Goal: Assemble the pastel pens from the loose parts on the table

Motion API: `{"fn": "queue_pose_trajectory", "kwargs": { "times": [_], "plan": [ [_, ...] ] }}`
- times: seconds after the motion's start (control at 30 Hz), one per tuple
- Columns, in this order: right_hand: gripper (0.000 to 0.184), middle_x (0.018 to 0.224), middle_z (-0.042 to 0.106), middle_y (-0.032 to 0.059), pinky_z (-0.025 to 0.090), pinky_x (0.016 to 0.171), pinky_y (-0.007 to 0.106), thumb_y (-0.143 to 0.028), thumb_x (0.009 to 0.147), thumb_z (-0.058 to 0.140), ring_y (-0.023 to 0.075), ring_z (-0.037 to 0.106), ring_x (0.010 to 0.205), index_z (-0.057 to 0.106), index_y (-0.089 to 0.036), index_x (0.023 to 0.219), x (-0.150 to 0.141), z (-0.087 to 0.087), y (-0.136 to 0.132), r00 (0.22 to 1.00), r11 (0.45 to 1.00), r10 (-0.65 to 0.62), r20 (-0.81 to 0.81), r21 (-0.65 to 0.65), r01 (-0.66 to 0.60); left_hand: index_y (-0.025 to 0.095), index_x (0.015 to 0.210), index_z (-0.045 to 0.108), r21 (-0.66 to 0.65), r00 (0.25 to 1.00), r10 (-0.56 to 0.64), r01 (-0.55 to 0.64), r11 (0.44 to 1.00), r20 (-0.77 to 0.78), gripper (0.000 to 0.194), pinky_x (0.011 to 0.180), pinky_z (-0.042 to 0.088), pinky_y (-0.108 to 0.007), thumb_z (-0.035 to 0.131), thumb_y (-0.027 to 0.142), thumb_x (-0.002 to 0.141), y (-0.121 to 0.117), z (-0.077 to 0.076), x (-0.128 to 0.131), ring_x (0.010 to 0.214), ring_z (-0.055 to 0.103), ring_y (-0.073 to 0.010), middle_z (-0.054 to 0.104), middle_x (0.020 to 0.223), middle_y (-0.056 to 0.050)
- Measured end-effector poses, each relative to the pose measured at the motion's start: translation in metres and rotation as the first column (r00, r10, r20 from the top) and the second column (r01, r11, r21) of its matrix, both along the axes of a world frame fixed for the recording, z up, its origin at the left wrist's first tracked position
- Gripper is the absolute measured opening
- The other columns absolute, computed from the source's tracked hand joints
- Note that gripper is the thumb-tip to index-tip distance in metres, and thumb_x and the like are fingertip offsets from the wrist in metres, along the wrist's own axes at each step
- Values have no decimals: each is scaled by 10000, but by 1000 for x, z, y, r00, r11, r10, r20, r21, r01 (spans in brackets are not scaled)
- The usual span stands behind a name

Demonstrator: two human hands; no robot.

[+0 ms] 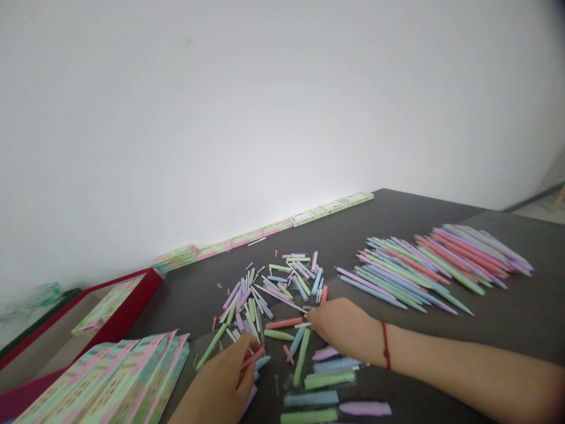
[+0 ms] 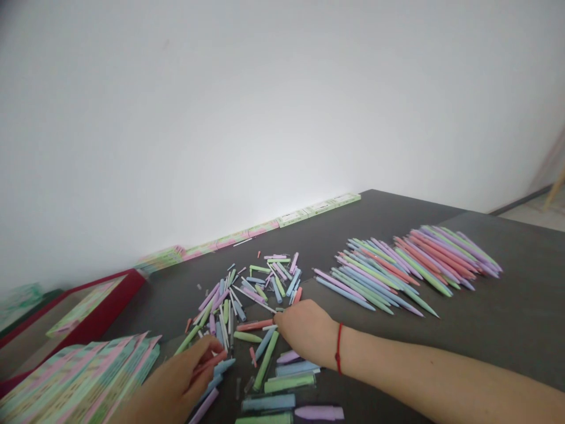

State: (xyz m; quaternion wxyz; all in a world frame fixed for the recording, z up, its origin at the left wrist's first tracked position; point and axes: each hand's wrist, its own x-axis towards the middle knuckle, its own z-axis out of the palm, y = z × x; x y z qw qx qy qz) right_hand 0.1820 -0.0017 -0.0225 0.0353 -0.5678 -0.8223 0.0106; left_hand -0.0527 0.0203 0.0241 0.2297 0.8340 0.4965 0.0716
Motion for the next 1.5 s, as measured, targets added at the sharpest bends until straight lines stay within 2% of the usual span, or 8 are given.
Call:
{"fn": "queue_pose_trajectory", "kwargs": {
  "times": [0.37, 0.7, 1.0, 1.07, 1.13, 1.2, 1.27, 1.5],
  "plan": [
    [83, 797, 679, 105, 462, 630, 295, -171, 829, 538, 242, 649, 742, 616, -146, 842, 4, 3, 1, 999, 999, -35, 41, 21, 34, 173, 909, 550, -32, 893, -85, 79, 996, -442, 182, 664, 474, -371, 386, 143, 836, -17, -17, 14, 821, 678, -291, 720, 899, -121],
    [168, 876, 677, 105, 481, 717, 306, -284, 800, 589, 235, 629, 843, 641, -130, 843, -62, 2, 17, 947, 952, 304, -101, -2, -305, 191, 946, 588, -24, 911, -106, 105, 994, -398, 227, 701, 493, -378, 432, 148, 788, -17, -25, 14, 884, 676, -304, 716, 975, -129],
    [112, 750, 655, 71, 401, 561, 259, -210, 756, 551, 190, 610, 656, 597, -141, 831, -51, 2, 21, 944, 989, 87, -318, -86, -120, 224, 758, 628, 14, 941, -1, 6, 1000, -339, 150, 623, 399, -293, 491, 279, 786, -12, -7, 2, 702, 648, -231, 709, 761, -61],
    [36, 669, 592, 5, 365, 537, 220, -170, 733, 537, 127, 539, 601, 555, -164, 764, -33, 6, 16, 802, 979, -18, -597, -174, -108, 240, 751, 624, 44, 944, 51, -38, 998, -327, 192, 586, 364, -279, 448, 285, 815, -5, 2, -6, 666, 631, -215, 701, 743, -44],
    [18, 612, 513, -35, 311, 461, 186, -189, 754, 506, 81, 436, 508, 502, -175, 744, -16, 7, 10, 487, 895, -250, -837, -391, -213, 241, 726, 604, 98, 940, 127, -101, 990, -317, 221, 561, 324, -276, 422, 303, 835, 3, 10, -14, 646, 618, -214, 694, 720, -40],
    [70, 618, 491, -43, 258, 408, 162, -234, 768, 513, 58, 380, 469, 474, -176, 756, -3, 4, 3, 107, 762, -523, -845, -520, -386, 235, 714, 587, 128, 933, 196, -165, 978, -300, 215, 560, 306, -276, 429, 318, 835, 10, 15, -18, 656, 615, -215, 694, 721, -38],
    [129, 650, 520, -27, 248, 397, 145, -255, 751, 579, 44, 397, 475, 493, -161, 773, 3, -2, -3, -121, 676, -668, -734, -531, -511, 231, 731, 581, 109, 936, 214, -191, 976, -280, 189, 565, 306, -269, 442, 310, 831, 13, 15, -18, 668, 614, -207, 694, 735, -32],
    [249, 622, 584, -9, 280, 381, 139, -355, 767, 645, 29, 406, 428, 568, -126, 826, 3, -16, -4, -145, 734, -615, -775, -496, -464, 228, 778, 608, 56, 970, 142, -134, 989, -198, 210, 630, 356, -251, 411, 227, 849, 14, -5, -5, 719, 600, -169, 671, 765, -10]
  ]
}}
